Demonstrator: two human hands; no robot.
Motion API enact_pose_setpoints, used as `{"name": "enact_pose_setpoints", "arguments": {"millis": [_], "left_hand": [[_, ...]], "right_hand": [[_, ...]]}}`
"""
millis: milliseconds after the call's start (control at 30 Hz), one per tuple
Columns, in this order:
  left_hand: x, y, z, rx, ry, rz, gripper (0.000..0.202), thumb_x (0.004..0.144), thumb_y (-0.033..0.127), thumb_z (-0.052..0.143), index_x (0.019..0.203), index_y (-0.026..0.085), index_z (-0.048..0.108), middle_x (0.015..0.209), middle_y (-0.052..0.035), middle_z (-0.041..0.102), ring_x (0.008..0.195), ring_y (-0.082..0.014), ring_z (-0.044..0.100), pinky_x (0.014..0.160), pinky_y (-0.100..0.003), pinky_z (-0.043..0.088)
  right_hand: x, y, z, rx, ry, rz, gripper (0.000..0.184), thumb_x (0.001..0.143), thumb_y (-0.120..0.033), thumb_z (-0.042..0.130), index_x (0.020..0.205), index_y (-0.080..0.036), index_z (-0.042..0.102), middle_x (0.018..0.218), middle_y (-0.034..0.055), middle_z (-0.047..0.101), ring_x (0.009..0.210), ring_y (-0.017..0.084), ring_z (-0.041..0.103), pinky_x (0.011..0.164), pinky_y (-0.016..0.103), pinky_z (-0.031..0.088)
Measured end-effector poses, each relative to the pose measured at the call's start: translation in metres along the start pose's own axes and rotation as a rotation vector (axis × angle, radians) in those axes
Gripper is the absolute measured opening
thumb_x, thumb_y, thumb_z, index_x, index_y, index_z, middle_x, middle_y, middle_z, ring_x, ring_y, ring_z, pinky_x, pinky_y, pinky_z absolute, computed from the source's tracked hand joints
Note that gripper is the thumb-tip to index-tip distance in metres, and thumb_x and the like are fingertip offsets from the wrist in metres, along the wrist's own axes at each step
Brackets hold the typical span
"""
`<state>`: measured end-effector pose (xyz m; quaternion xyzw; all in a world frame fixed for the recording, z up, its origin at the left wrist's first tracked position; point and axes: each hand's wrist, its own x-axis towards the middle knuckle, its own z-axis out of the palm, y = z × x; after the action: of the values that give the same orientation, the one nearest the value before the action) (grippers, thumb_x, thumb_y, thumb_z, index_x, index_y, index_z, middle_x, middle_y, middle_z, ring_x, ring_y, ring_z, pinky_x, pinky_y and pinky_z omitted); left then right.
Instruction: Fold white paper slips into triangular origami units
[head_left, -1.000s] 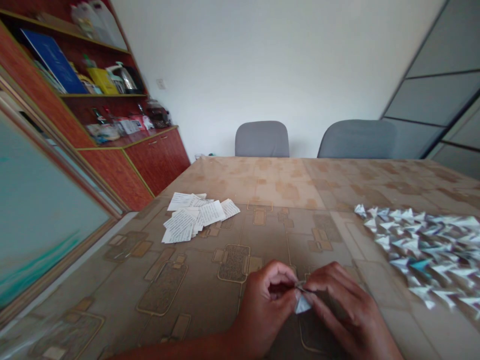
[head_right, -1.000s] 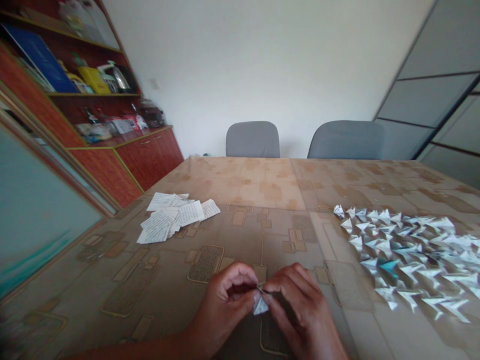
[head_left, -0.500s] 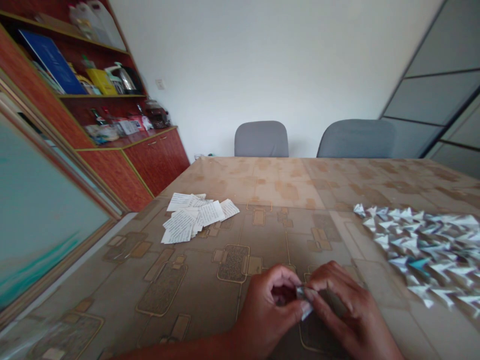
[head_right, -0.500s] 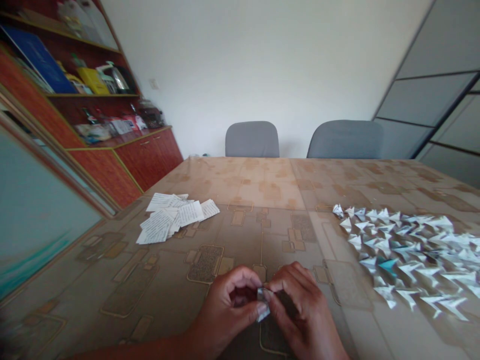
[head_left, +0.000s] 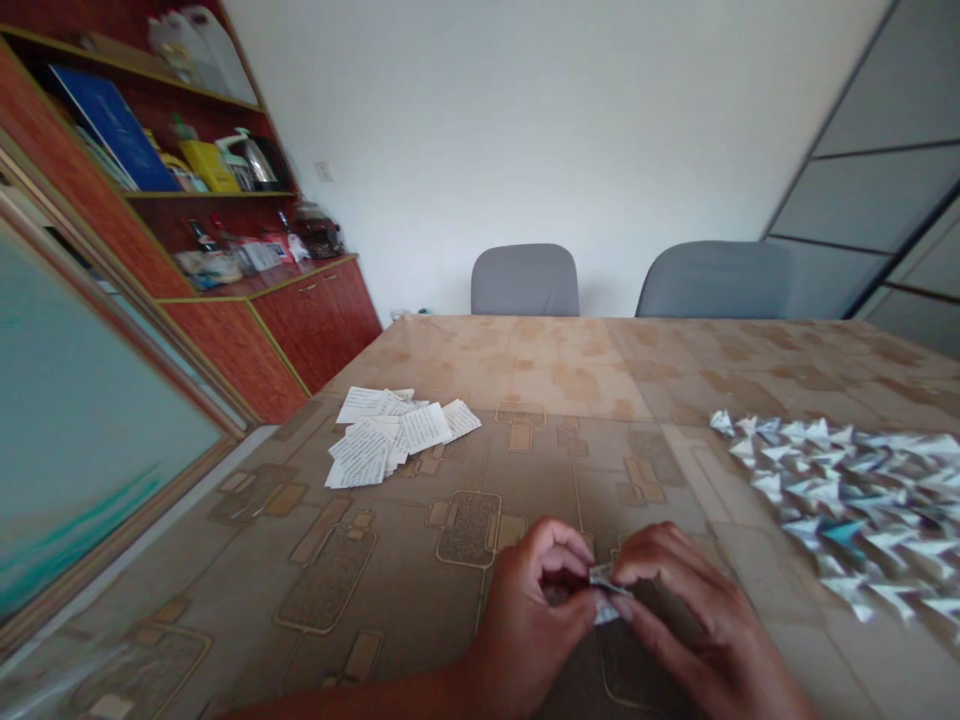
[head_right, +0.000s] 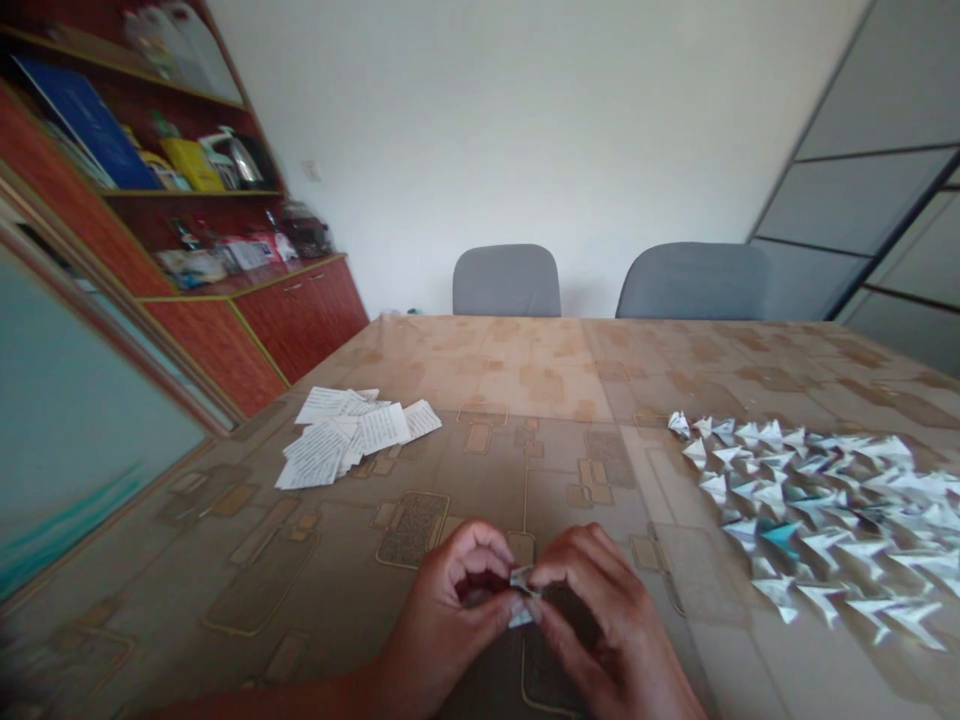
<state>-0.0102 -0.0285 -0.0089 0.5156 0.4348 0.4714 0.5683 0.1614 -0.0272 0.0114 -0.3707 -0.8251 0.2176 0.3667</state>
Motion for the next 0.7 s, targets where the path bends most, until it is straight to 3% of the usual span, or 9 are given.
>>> {"name": "enact_pose_setpoints", "arguments": {"millis": [333,533,700], "left_hand": [[-0.003,-0.001,0.000,0.045,0.002,0.015,0.016,0.072,0.014,0.070,0.073,0.017,0.054,0.067,0.0017,0.061,0.065,-0.0125,0.060,0.061,-0.020,0.043],[-0.001,-0.001,-0.001,-0.065,-0.035,-0.040,0.018,0.071,0.015,0.071,0.082,0.016,0.056,0.072,0.0012,0.063,0.068,-0.0125,0.060,0.062,-0.020,0.044],[0.000,0.000,-0.002,-0.019,-0.016,-0.037,0.016,0.070,0.012,0.070,0.078,0.016,0.056,0.066,0.0033,0.060,0.061,-0.0104,0.057,0.058,-0.018,0.042]], "right_hand": [[-0.003,0.002,0.007,0.139,0.060,0.133,0.010,0.090,-0.018,0.055,0.081,-0.022,0.056,0.075,-0.0009,0.062,0.070,0.015,0.062,0.062,0.023,0.049],[-0.004,0.005,0.011,0.208,0.056,0.201,0.014,0.091,-0.023,0.055,0.078,-0.021,0.058,0.074,-0.0007,0.061,0.069,0.015,0.061,0.063,0.023,0.048],[-0.004,0.007,0.012,0.306,0.047,0.275,0.014,0.090,-0.026,0.056,0.077,-0.021,0.059,0.070,-0.0010,0.060,0.066,0.015,0.060,0.059,0.023,0.048]]}}
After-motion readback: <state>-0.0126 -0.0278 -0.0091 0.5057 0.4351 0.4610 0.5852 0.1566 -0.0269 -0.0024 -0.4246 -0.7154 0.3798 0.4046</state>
